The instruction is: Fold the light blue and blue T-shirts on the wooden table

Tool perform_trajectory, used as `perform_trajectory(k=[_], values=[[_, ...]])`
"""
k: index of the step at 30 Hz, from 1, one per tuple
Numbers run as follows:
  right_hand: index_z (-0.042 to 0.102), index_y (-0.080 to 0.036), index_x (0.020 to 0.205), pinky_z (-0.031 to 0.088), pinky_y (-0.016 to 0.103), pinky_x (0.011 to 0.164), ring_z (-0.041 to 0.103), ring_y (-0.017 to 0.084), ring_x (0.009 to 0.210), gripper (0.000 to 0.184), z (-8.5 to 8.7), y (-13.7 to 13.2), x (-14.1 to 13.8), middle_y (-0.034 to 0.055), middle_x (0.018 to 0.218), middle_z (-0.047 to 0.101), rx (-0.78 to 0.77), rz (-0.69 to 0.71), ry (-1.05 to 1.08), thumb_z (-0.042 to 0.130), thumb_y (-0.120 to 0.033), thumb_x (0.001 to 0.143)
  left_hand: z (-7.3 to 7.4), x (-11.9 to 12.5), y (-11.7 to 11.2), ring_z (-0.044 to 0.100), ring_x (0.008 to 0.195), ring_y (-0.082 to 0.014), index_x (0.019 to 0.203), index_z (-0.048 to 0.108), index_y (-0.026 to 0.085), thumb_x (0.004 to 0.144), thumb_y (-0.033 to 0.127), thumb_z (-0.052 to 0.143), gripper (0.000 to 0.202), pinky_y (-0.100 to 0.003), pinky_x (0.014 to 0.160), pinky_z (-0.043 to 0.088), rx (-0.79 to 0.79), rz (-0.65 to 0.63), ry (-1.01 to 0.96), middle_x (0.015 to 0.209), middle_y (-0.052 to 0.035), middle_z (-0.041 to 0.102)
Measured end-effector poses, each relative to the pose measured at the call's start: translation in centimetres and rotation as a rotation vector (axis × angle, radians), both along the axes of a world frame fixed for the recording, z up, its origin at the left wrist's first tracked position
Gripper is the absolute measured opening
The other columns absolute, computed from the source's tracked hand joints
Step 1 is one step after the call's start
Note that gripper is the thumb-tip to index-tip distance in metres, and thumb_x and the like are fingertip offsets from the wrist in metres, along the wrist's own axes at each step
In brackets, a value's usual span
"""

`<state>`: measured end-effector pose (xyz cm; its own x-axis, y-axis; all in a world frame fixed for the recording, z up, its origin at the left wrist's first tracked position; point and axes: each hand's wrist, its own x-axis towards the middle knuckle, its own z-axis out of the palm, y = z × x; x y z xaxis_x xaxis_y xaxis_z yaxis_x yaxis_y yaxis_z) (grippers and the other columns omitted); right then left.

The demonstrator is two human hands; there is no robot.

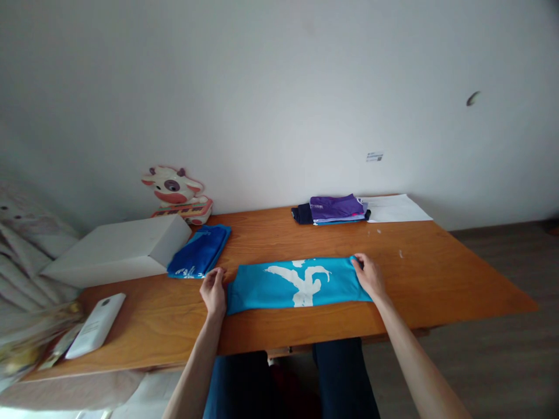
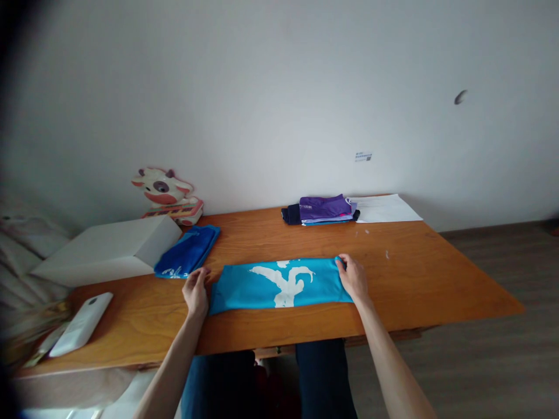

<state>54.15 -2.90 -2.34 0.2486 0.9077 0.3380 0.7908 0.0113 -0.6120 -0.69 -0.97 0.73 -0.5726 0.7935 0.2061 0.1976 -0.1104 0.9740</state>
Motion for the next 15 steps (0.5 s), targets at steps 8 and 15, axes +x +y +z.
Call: perform_trajectory(k=[8,15], values=[[0.065,-0.022,0.118,0.054,0.045,0.093,0.069,0.031,0.104,0.039,1.2,-0.2,-0.1,0.0162,0.117,0.074,0.108,-0.054,0.174,0.055,-0.054,0.097,-0.7,2.0,-9.1,0.069,0.105,-0.0246,0.113,0.057,0.031,0.096,0.045,0.048,0.025,-0.047,0.090,0.061,0.025,0.131,-0.196,0.101,-0.0051,0.067],[0.071,-0.025,0.112,0.049,0.050,0.104,0.066,0.030,0.111,0.023,5.5,-5.0,-7.3,0.0114,0.114,0.074,0.240,0.191,-0.089,0.049,-0.029,0.105,-0.2,10.0,-20.9,0.062,0.078,-0.0176,0.094,0.061,0.026,0.093,0.047,0.062,0.022,-0.032,0.072,0.056,-0.003,0.041,-0.478,0.082,-0.0002,0.058]])
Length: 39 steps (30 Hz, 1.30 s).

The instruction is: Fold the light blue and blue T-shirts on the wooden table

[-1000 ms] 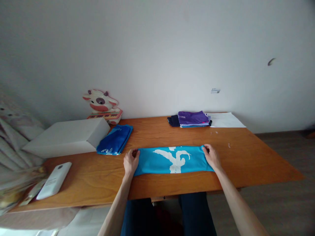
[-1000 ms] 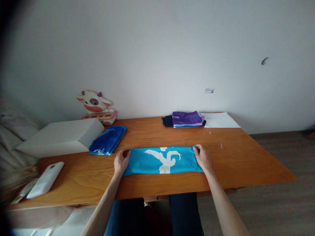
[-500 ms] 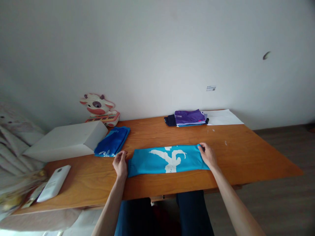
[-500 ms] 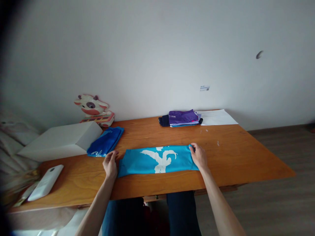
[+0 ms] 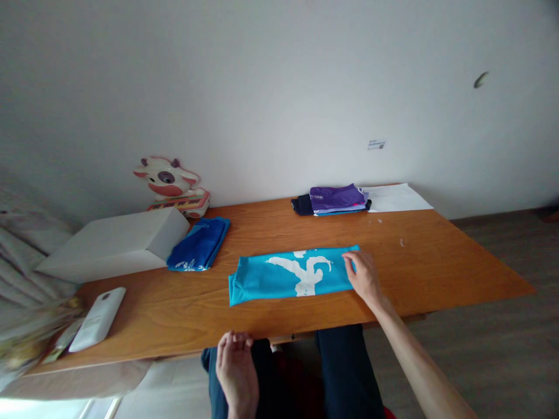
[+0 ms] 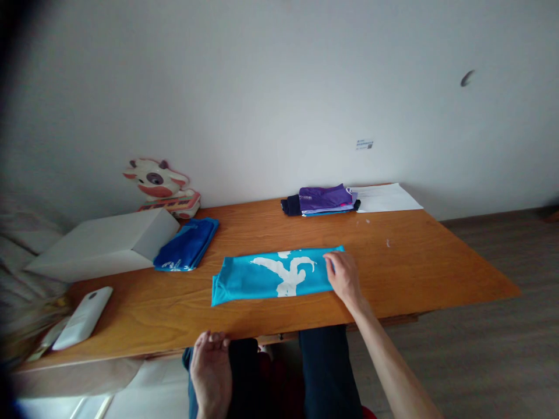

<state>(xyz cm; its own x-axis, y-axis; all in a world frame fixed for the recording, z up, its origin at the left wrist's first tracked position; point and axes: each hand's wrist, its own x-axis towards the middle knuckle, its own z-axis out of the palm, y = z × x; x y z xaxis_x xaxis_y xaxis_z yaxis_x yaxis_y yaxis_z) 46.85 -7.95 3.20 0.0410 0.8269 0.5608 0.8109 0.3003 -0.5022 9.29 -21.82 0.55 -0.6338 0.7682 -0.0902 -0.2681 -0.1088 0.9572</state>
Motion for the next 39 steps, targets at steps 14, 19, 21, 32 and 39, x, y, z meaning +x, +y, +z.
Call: perform_trajectory(k=[14,19,21,32,39], values=[[0.045,-0.021,0.160,0.029,0.059,0.129,0.032,0.034,0.158,0.061,-0.7,3.5,-21.2,0.0114,0.167,0.043,-0.163,0.418,-0.315,0.056,-0.047,0.105,-0.7,8.6,-8.5,0.065,0.075,-0.0199,0.087,0.072,0.018,0.091,0.057,0.072,0.040,-0.028,0.072,0.051,-0.149,-0.571,0.173,0.077,-0.0060,0.069],[0.036,-0.024,0.165,0.020,0.057,0.132,0.021,0.032,0.162,0.066,-1.4,0.5,-21.1,0.0070,0.174,0.027,-0.152,0.443,-0.381,0.048,-0.053,0.107,-3.6,6.0,-5.1,0.070,0.090,-0.0232,0.102,0.075,0.018,0.090,0.053,0.074,0.037,-0.031,0.081,0.057,-0.196,-0.590,0.031,0.097,-0.0098,0.075],[0.035,-0.024,0.165,0.020,0.056,0.133,0.020,0.031,0.163,0.067,-1.3,-1.0,-21.0,0.0059,0.175,0.024,-0.168,0.466,-0.385,0.048,-0.053,0.107,-4.6,5.5,-4.3,0.072,0.093,-0.0241,0.106,0.075,0.017,0.088,0.052,0.077,0.040,-0.033,0.081,0.059,-0.222,-0.570,-0.110,0.104,-0.0115,0.076],[0.028,-0.028,0.168,0.020,0.055,0.134,0.011,0.028,0.164,0.070,0.3,-8.7,-20.4,0.0025,0.177,0.017,-0.300,0.619,-0.309,0.050,-0.053,0.106,-4.7,5.1,-5.0,0.069,0.123,-0.0336,0.115,0.076,0.024,0.077,0.036,0.087,0.042,-0.054,0.100,0.061,-0.168,-0.291,-0.551,0.128,-0.0096,0.075],[0.033,-0.028,0.166,0.020,0.055,0.134,0.019,0.027,0.163,0.065,1.7,-8.3,-20.1,0.0043,0.173,0.030,-0.399,0.727,-0.175,0.047,-0.053,0.108,-1.3,2.8,-3.5,0.069,0.126,-0.0245,0.132,0.069,0.031,0.097,0.032,0.067,0.035,-0.040,0.103,0.060,-0.216,-0.055,-0.635,0.132,-0.0050,0.075]])
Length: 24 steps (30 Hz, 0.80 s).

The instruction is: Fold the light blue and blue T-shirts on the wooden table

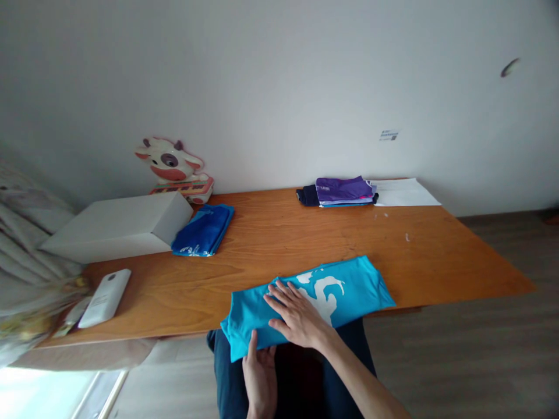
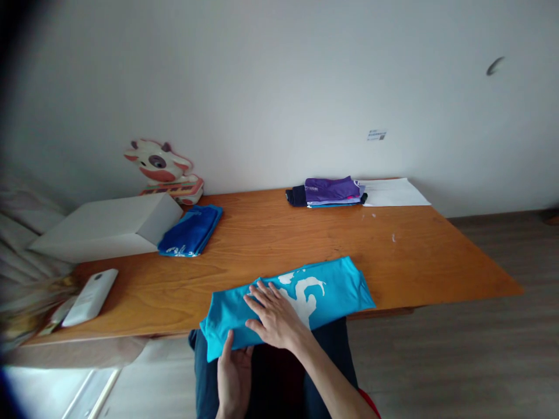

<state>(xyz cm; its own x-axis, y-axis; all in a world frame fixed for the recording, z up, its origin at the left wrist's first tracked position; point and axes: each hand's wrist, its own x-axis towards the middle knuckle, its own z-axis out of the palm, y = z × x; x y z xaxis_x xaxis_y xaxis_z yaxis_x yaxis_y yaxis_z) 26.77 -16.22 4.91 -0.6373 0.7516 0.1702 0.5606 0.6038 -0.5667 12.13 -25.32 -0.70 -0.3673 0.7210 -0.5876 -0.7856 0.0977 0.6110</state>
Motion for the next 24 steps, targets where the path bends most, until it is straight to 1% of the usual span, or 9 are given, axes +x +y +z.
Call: perform_trajectory(k=[2,4,7,10,13,16,18,21,24], values=[[0.031,-0.029,0.167,0.026,0.050,0.133,0.028,0.024,0.160,0.064,0.8,0.1,0.6,0.0039,0.170,0.038,-0.063,0.017,0.084,0.048,-0.049,0.109,1.2,-0.4,0.8,0.066,0.131,-0.0244,0.136,0.066,0.031,0.098,0.033,0.067,0.038,-0.039,0.105,0.059,0.008,0.043,0.029,0.136,-0.0052,0.073],[0.032,-0.033,0.166,0.029,0.047,0.133,0.033,0.022,0.158,0.059,1.6,-0.2,1.8,0.0011,0.168,0.042,-0.097,-0.027,0.193,0.048,-0.044,0.110,2.2,-0.7,1.4,0.063,0.135,-0.0262,0.140,0.064,0.032,0.098,0.036,0.067,0.042,-0.042,0.108,0.058,0.047,0.029,0.041,0.140,-0.0057,0.071],[0.037,-0.039,0.163,0.027,0.053,0.133,0.035,0.023,0.157,0.053,1.7,-1.6,4.9,-0.0020,0.166,0.045,-0.042,-0.267,0.329,0.045,-0.039,0.111,3.3,-1.5,2.2,0.059,0.140,-0.0278,0.146,0.061,0.034,0.100,0.041,0.065,0.047,-0.047,0.115,0.053,0.144,-0.013,0.121,0.146,-0.0039,0.068],[0.035,-0.039,0.164,0.028,0.060,0.131,0.037,0.027,0.156,0.055,-0.2,-3.8,9.4,-0.0003,0.166,0.045,0.078,-0.551,0.303,0.043,-0.035,0.110,3.5,-2.9,2.9,0.056,0.143,-0.0281,0.148,0.058,0.040,0.102,0.049,0.058,0.046,-0.050,0.121,0.048,0.216,-0.083,0.260,0.152,-0.0002,0.062],[0.034,-0.038,0.165,0.025,0.066,0.130,0.039,0.031,0.156,0.059,-3.0,-5.9,14.6,0.0013,0.164,0.048,0.210,-0.693,0.103,0.047,-0.034,0.108,3.3,-4.3,3.7,0.055,0.145,-0.0288,0.152,0.054,0.043,0.104,0.054,0.051,0.049,-0.053,0.121,0.046,0.270,-0.168,0.403,0.157,0.0018,0.058],[0.033,-0.038,0.166,0.020,0.070,0.130,0.037,0.032,0.156,0.062,-4.9,-7.1,18.4,0.0019,0.164,0.048,0.258,-0.679,-0.083,0.050,-0.037,0.106,3.1,-5.1,4.3,0.053,0.146,-0.0293,0.156,0.049,0.041,0.104,0.056,0.049,0.054,-0.052,0.121,0.046,0.297,-0.199,0.493,0.157,-0.0001,0.058],[0.029,-0.036,0.167,0.022,0.068,0.130,0.032,0.032,0.158,0.066,-5.0,-7.3,19.4,0.0026,0.168,0.042,0.233,-0.625,-0.140,0.052,-0.040,0.106,3.2,-5.4,4.5,0.052,0.147,-0.0289,0.157,0.048,0.040,0.104,0.055,0.049,0.055,-0.049,0.121,0.047,0.298,-0.186,0.509,0.158,-0.0010,0.057],[0.024,-0.031,0.169,0.030,0.063,0.129,0.024,0.034,0.161,0.080,-3.7,-6.5,18.3,0.0050,0.172,0.033,0.178,-0.534,-0.146,0.061,-0.049,0.100,4.3,-6.2,4.9,0.051,0.147,-0.0280,0.157,0.047,0.038,0.105,0.053,0.048,0.055,-0.046,0.119,0.048,0.313,-0.147,0.586,0.159,-0.0025,0.056],[0.020,-0.028,0.170,0.034,0.061,0.128,0.021,0.035,0.162,0.096,-2.3,-5.3,15.4,0.0069,0.175,0.026,0.118,-0.424,-0.121,0.071,-0.054,0.093,6.6,-7.9,5.8,0.054,0.144,-0.0290,0.153,0.052,0.033,0.103,0.053,0.051,0.054,-0.046,0.116,0.050,0.329,-0.015,0.683,0.154,-0.0051,0.060]])
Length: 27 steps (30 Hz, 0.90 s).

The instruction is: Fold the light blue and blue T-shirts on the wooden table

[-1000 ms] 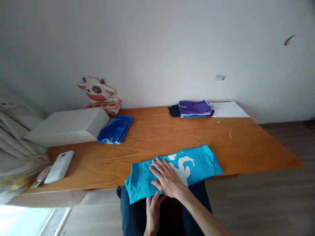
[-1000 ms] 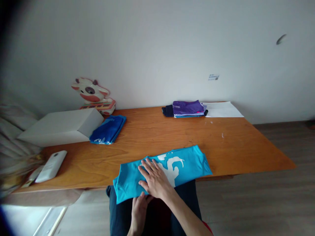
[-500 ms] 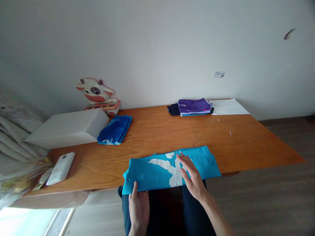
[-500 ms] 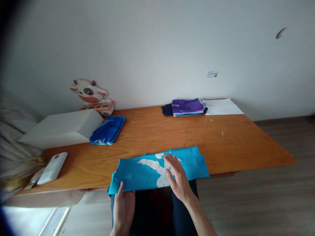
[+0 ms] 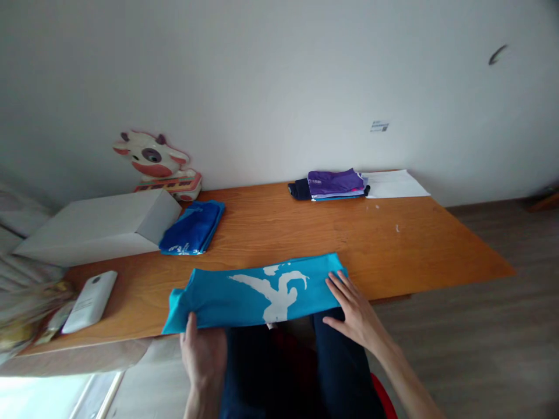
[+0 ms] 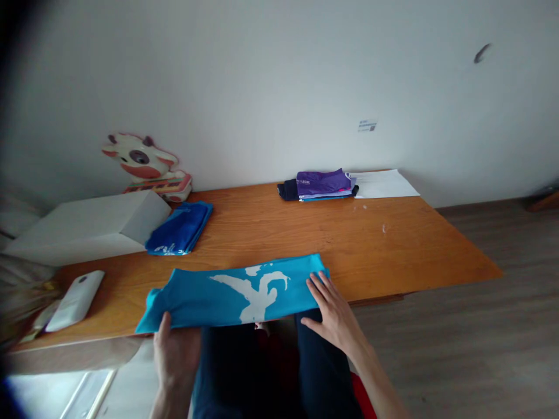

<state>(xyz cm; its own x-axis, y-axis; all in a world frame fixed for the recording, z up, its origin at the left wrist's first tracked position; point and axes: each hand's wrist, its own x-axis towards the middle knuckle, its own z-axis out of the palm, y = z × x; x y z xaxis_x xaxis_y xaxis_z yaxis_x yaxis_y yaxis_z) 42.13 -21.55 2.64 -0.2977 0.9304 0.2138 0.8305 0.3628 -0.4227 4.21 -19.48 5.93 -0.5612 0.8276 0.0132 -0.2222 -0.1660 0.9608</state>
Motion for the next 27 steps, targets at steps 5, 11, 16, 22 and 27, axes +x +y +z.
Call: perform_trajectory(k=[5,11,16,22,27], values=[[0.016,-0.027,0.171,0.026,0.061,0.131,0.016,0.035,0.163,0.106,0.6,1.7,-5.0,0.0090,0.175,0.024,-0.095,0.155,0.141,0.073,-0.063,0.089,4.1,-2.3,1.7,0.070,0.110,-0.0229,0.136,0.064,0.025,0.093,0.044,0.067,0.047,-0.040,0.097,0.059,0.064,0.348,-0.048,0.125,-0.0032,0.074],[0.021,-0.035,0.169,0.031,0.063,0.126,0.039,0.030,0.155,0.071,1.5,3.1,-8.3,0.0098,0.167,0.044,-0.282,0.021,0.867,0.019,-0.069,0.106,5.4,4.3,0.1,0.071,0.099,-0.0261,0.116,0.075,0.018,0.091,0.047,0.072,0.038,-0.040,0.093,0.058,-0.060,-0.031,0.283,0.103,-0.0068,0.078],[0.033,-0.030,0.164,0.061,0.053,0.094,0.070,0.030,0.123,0.077,1.6,3.9,-8.2,0.0134,0.152,0.061,-0.583,-0.059,1.346,0.007,-0.071,0.104,4.9,12.1,-1.2,0.032,0.157,-0.0411,0.145,0.065,0.030,0.082,0.038,0.082,0.065,-0.064,0.130,0.013,-0.009,-0.691,0.597,0.158,-0.0110,0.055],[0.032,-0.033,0.162,0.059,0.051,0.100,0.070,0.031,0.120,0.086,0.9,5.0,-7.9,0.0117,0.146,0.065,-0.473,-0.159,1.237,0.075,-0.047,0.089,1.6,11.7,-1.1,0.030,0.159,-0.0354,0.150,0.060,0.035,0.095,0.022,0.061,0.057,-0.065,0.131,0.010,0.014,-0.707,0.773,0.161,-0.0063,0.053],[0.054,-0.030,0.150,0.043,0.056,0.120,0.058,0.033,0.138,0.062,2.4,5.7,-8.8,0.0078,0.152,0.060,-0.335,-0.101,0.966,0.071,-0.037,0.090,0.5,7.4,-0.5,0.026,0.161,-0.0316,0.157,0.051,0.033,0.102,0.022,0.050,0.057,-0.063,0.132,0.011,-0.018,-0.596,0.958,0.164,-0.0041,0.049]])
